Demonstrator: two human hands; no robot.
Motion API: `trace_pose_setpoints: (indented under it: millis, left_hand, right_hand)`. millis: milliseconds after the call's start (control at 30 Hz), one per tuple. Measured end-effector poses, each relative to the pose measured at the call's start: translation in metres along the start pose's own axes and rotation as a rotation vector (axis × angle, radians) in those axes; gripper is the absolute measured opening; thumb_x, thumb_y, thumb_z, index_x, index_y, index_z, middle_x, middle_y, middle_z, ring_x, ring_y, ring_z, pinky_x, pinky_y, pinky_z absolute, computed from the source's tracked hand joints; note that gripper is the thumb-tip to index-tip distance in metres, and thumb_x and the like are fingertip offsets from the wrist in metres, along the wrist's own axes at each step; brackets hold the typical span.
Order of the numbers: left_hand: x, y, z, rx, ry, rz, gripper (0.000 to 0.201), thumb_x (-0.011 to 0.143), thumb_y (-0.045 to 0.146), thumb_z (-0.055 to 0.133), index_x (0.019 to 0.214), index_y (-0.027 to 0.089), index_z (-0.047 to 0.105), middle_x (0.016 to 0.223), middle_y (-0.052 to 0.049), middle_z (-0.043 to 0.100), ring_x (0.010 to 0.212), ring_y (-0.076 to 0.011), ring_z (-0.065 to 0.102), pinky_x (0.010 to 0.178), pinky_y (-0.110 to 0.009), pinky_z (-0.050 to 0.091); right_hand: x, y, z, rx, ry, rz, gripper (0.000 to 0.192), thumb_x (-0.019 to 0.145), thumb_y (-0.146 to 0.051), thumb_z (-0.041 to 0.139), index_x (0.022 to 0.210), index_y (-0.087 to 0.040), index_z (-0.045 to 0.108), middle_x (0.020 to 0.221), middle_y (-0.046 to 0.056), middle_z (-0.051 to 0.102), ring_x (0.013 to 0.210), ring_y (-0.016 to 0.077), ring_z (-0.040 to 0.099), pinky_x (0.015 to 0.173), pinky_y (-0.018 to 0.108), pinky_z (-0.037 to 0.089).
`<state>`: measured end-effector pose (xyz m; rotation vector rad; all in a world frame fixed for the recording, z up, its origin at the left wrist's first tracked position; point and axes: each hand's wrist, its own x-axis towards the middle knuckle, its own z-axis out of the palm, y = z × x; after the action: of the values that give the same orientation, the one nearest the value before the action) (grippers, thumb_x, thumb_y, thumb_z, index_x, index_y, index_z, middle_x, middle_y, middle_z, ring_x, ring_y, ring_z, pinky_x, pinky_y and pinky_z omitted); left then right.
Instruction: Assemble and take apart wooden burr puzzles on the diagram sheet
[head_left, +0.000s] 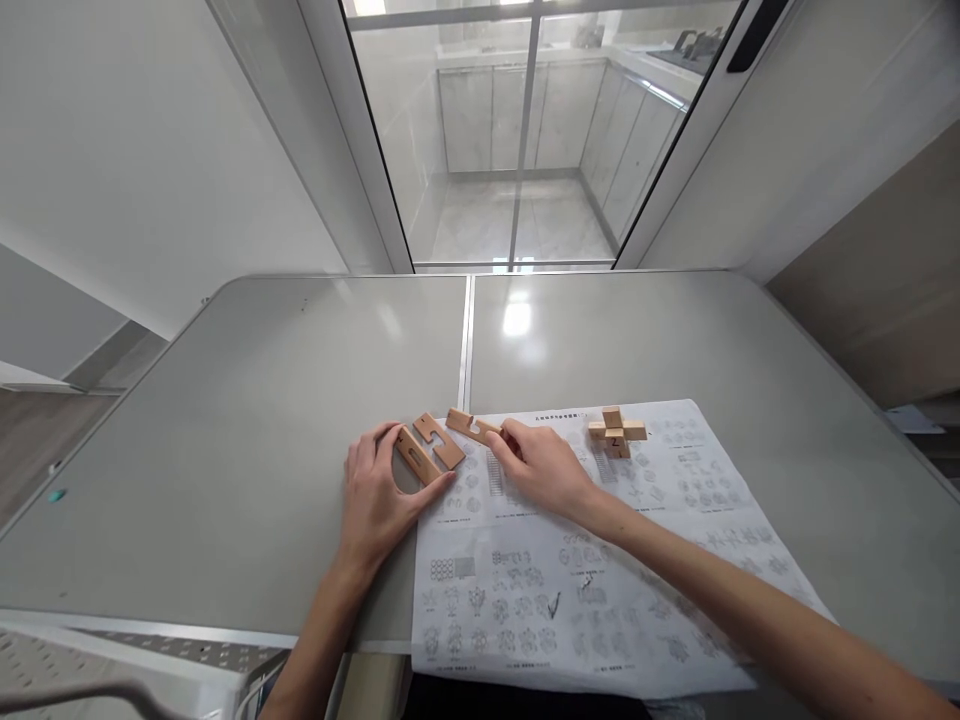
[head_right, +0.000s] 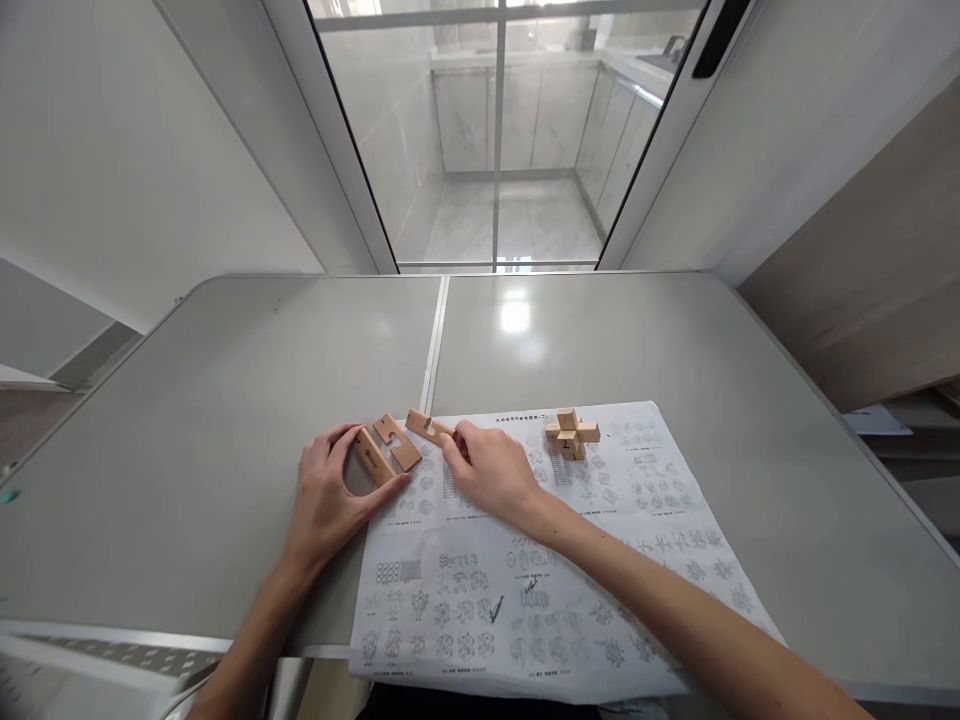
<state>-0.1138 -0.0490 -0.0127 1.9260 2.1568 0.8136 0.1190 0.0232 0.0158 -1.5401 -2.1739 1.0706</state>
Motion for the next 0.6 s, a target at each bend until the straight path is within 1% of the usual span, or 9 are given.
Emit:
trace_pose_setpoints:
  millis: [167,367,600]
  left_hand:
    - [0.001,-0.001,0.002,0.047,-0.009,0.038,0.077,0.083,0.068,0.076,0.14,0.019,0.058,0.144,-0.017,0.06,0.131,-0.04,0.056,0.115,-0.057,0.042]
    - [0.001,0.0,0.004,0.071,-0.017,0.06,0.075,0.085,0.067,0.074,0.142,0.021,0.057,0.146,-0.017,0.059,0.133,-0.0399,0.055,0.117,-0.057,0.041]
    - [0.002,-0.004,0.006,0.123,-0.003,0.112,0.075,0.087,0.068,0.072,0.143,0.02,0.055,0.144,-0.017,0.059,0.129,-0.0391,0.056,0.113,-0.057,0.045]
  right_hand:
    - [0.007,-0.003,-0.001,-0.221,-0.078,-0.056,0.039,0.114,-0.038,0.04,0.077,-0.023,0.046,0.07,0.0,0.064,0.06,0.0165,0.054,0.057,0.03,0.029]
    - [0.011,-0.009,0.002,-0.348,-0.101,-0.08,0.04,0.115,-0.037,0.04,0.082,-0.021,0.056,0.076,0.005,0.07,0.064,0.0189,0.061,0.059,0.03,0.026]
    - [0.013,-0.011,0.003,-0.469,-0.137,-0.1,0.043,0.115,-0.039,0.037,0.097,-0.017,0.069,0.083,0.009,0.077,0.074,0.0252,0.072,0.062,0.031,0.035]
